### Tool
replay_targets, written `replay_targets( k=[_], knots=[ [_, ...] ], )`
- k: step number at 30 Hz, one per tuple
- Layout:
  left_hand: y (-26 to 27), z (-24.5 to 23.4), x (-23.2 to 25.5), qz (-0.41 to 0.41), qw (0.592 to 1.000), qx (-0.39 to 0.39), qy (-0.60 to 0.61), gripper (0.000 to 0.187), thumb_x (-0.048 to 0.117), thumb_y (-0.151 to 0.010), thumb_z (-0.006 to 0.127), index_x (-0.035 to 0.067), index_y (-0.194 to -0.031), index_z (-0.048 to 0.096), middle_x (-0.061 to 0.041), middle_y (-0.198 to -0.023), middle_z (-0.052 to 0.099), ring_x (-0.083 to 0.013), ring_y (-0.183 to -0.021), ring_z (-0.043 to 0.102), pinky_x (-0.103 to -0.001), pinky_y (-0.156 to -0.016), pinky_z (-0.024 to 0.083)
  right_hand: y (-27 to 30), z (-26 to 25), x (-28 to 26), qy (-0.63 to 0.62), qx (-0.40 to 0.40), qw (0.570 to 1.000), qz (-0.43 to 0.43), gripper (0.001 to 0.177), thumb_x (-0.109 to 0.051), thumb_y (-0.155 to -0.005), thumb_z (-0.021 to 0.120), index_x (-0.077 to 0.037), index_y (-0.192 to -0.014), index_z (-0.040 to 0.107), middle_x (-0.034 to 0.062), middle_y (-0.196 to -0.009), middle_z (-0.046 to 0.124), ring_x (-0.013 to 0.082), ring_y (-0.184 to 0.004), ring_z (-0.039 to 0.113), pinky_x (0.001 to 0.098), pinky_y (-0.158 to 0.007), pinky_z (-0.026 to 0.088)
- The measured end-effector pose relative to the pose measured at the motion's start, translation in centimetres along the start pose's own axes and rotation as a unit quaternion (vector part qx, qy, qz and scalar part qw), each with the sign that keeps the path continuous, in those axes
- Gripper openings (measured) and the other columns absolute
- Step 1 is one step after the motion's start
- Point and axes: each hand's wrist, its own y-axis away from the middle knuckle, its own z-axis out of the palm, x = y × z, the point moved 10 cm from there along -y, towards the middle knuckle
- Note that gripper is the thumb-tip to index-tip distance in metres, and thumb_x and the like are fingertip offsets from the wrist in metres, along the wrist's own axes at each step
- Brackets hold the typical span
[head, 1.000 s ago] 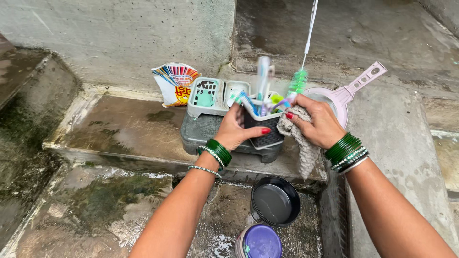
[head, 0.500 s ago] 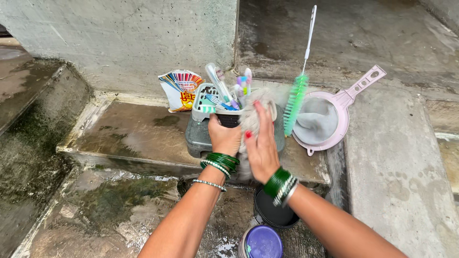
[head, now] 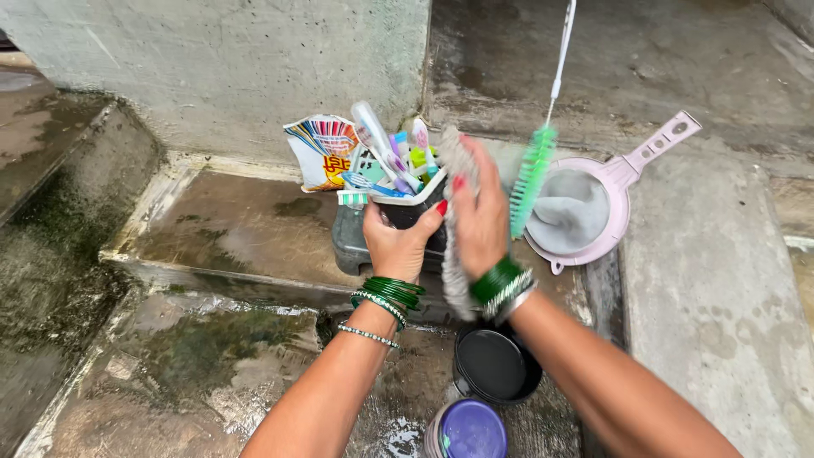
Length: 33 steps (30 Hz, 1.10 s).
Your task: The person cleans a plastic stand, a small basket, and several containers by hand using a cloth and a red bucket of water.
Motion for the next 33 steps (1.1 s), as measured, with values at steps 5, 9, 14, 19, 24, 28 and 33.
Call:
replay_targets(
  k=[5,9,14,19,24,28,33],
  knots=[
    [-1.6,-2.7,-0.4,0.038,0.994,0.066,-0.081,0.062,0.013,-0.069,0.089,-0.003,-0.123,0.062,-0.010,-0.111,0.071,-0.0163,-0.096,0.067,-0.032,-0.089,0.056,2.9,2.1,-3.2,-0.006,-0.064,0.998,-0.013,0.056,-0.026,-0.108,0.043,0.000,-0.156,0.039,0.0249,-0.161,0.042,0.0414,-0.155,0.030,0.0438,-0.126,0.022],
    [-0.1,-2.2,-0.5,0.017,0.996,0.071,-0.056,0.066,0.019,-0.069,0.093,-0.001,-0.123,0.061,-0.008,-0.112,0.071,-0.0152,-0.096,0.068,-0.031,-0.089,0.056,0.2,2.4,1.8,-0.080,-0.019,0.996,0.026,0.050,-0.023,-0.108,0.041,0.001,-0.152,0.043,0.0217,-0.153,0.053,0.0343,-0.145,0.049,0.0401,-0.121,0.034],
    [0.5,-0.6,1.1,0.003,0.994,0.006,-0.107,0.062,0.018,-0.068,0.092,-0.002,-0.120,0.063,-0.009,-0.113,0.073,-0.0156,-0.098,0.070,-0.032,-0.089,0.058,-4.5,3.0,11.5,-0.298,-0.003,0.938,0.176,0.041,-0.021,-0.113,0.045,0.009,-0.132,0.064,0.0158,-0.124,0.071,0.0261,-0.112,0.063,0.0356,-0.102,0.048],
    [0.5,-2.0,1.7,0.025,0.993,0.022,-0.112,0.066,0.017,-0.069,0.092,-0.002,-0.123,0.061,-0.010,-0.115,0.071,-0.0156,-0.101,0.069,-0.031,-0.092,0.056,0.7,2.5,4.4,-0.067,-0.010,0.994,0.083,0.045,-0.019,-0.109,0.042,0.006,-0.146,0.047,0.0225,-0.143,0.057,0.0338,-0.137,0.051,0.0396,-0.119,0.036],
    [-0.2,-4.6,0.8,0.015,0.994,0.086,-0.069,0.068,0.016,-0.069,0.091,-0.002,-0.126,0.059,-0.010,-0.115,0.071,-0.0159,-0.099,0.068,-0.031,-0.091,0.056,3.1,4.3,-3.4,-0.027,-0.120,0.992,-0.039,0.063,-0.027,-0.107,0.040,0.000,-0.162,0.026,0.0206,-0.170,0.032,0.0350,-0.162,0.022,0.0441,-0.133,0.009],
    [0.2,-3.6,0.5,0.024,0.993,0.087,-0.070,0.070,0.015,-0.068,0.091,-0.001,-0.127,0.057,-0.010,-0.115,0.070,-0.0167,-0.100,0.068,-0.032,-0.092,0.056,1.7,4.5,-1.2,-0.054,-0.098,0.994,0.004,0.059,-0.028,-0.110,0.036,0.000,-0.161,0.030,0.0217,-0.166,0.038,0.0328,-0.158,0.030,0.0407,-0.129,0.019],
    [0.2,-2.8,1.3,0.012,0.998,0.034,-0.061,0.064,0.013,-0.069,0.088,-0.001,-0.124,0.060,-0.010,-0.116,0.071,-0.0174,-0.102,0.068,-0.034,-0.093,0.056,-2.6,4.5,12.3,-0.152,-0.037,0.959,0.237,0.050,-0.032,-0.106,0.042,0.001,-0.139,0.060,0.0173,-0.127,0.071,0.0227,-0.120,0.064,0.0323,-0.110,0.047]
  ],
)
